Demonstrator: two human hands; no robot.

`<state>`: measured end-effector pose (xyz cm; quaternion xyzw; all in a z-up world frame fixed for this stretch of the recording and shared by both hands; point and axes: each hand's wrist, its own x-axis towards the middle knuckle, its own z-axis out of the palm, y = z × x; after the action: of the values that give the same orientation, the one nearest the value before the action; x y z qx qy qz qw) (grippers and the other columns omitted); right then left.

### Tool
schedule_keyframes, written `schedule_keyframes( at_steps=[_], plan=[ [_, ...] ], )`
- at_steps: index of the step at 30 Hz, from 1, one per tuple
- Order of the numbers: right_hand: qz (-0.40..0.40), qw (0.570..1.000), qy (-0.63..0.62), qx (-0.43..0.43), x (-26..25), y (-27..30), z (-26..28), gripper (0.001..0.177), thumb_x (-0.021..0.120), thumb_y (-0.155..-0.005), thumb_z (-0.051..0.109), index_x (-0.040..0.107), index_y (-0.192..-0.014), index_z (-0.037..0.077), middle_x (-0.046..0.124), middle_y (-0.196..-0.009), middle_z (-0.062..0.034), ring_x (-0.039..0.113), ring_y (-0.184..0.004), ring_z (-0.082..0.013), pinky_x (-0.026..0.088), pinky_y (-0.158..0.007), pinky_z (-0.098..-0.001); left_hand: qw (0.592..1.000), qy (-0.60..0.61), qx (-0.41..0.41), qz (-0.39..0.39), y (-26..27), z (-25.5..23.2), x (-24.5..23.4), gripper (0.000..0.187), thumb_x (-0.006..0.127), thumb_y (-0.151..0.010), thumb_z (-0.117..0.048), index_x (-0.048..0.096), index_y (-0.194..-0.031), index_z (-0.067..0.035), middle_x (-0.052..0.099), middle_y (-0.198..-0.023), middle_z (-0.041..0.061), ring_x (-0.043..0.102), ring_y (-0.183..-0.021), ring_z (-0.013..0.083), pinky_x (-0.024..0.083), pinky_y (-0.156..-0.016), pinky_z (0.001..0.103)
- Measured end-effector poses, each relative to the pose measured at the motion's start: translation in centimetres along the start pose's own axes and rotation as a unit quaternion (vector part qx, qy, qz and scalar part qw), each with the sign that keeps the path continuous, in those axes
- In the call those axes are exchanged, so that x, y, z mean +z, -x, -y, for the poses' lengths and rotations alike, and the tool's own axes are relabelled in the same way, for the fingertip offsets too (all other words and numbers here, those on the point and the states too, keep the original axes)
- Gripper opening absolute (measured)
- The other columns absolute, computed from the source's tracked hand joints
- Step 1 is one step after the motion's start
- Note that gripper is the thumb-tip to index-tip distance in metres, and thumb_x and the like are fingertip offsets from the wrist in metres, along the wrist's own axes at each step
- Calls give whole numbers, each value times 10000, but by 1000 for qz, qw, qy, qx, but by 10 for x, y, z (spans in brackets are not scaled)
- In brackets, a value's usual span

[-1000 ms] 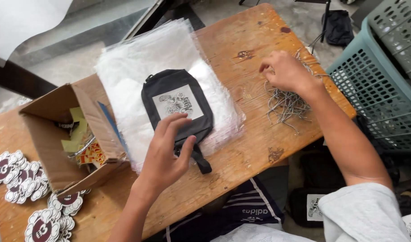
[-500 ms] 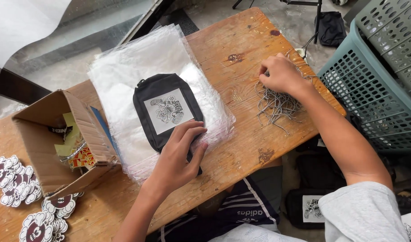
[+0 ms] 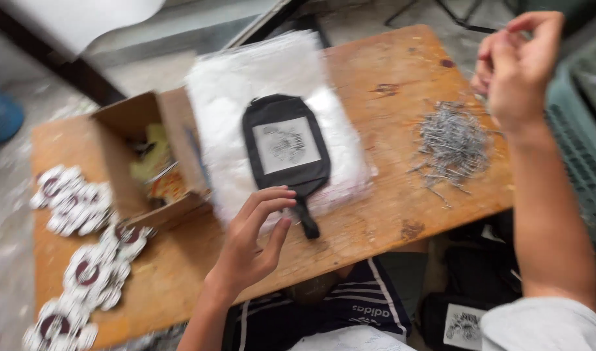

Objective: The person attaches a cartoon character sticker to the strap of a small black bag using a metal chain. They then place the bag into a clear plastic bag and seal it. This process is repeated with a second bag featuring a different design.

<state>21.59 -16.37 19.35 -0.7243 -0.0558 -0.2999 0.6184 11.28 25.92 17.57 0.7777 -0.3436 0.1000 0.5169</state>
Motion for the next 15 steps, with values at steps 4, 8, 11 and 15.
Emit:
schedule_keyframes(
  at_steps=[4,8,11,15],
  plan=[
    [124,991,25,45,57,27,35,176,349,-1147,-80,365,-1110,91,455,-955,-141,310,-569,-127,275,-523,-280,995,12,-1,-103,35,-6,-24,130,537,-993,-10,606,-1103,-14,663,-1135,156,682,-1101,307,547,-998,383],
    [241,959,145,44,135,63,69,220,428,-1010,-131,633,-1039,-58,569,-798,-119,437,-616,-146,358,-535,-270,983,27,-24,-179,77,-4,-39,127,544,-991,33,598,-1094,-17,666,-1071,140,696,-1019,281,569,-935,359],
    [377,913,152,35,202,96,84,177,560,-1014,-25,687,-1114,46,649,-858,-45,401,-588,-80,301,-512,-237,975,11,-54,-214,110,-7,-51,133,546,-990,6,627,-1093,-19,670,-1050,140,686,-986,272,563,-909,344],
    [475,876,70,-54,299,153,105,202,634,-900,-24,725,-1073,28,716,-947,-146,686,-739,-248,582,-609,-351,950,13,-81,-300,155,-5,-57,175,582,-962,16,711,-1064,-45,727,-969,102,727,-947,321,570,-840,431]
  ],
)
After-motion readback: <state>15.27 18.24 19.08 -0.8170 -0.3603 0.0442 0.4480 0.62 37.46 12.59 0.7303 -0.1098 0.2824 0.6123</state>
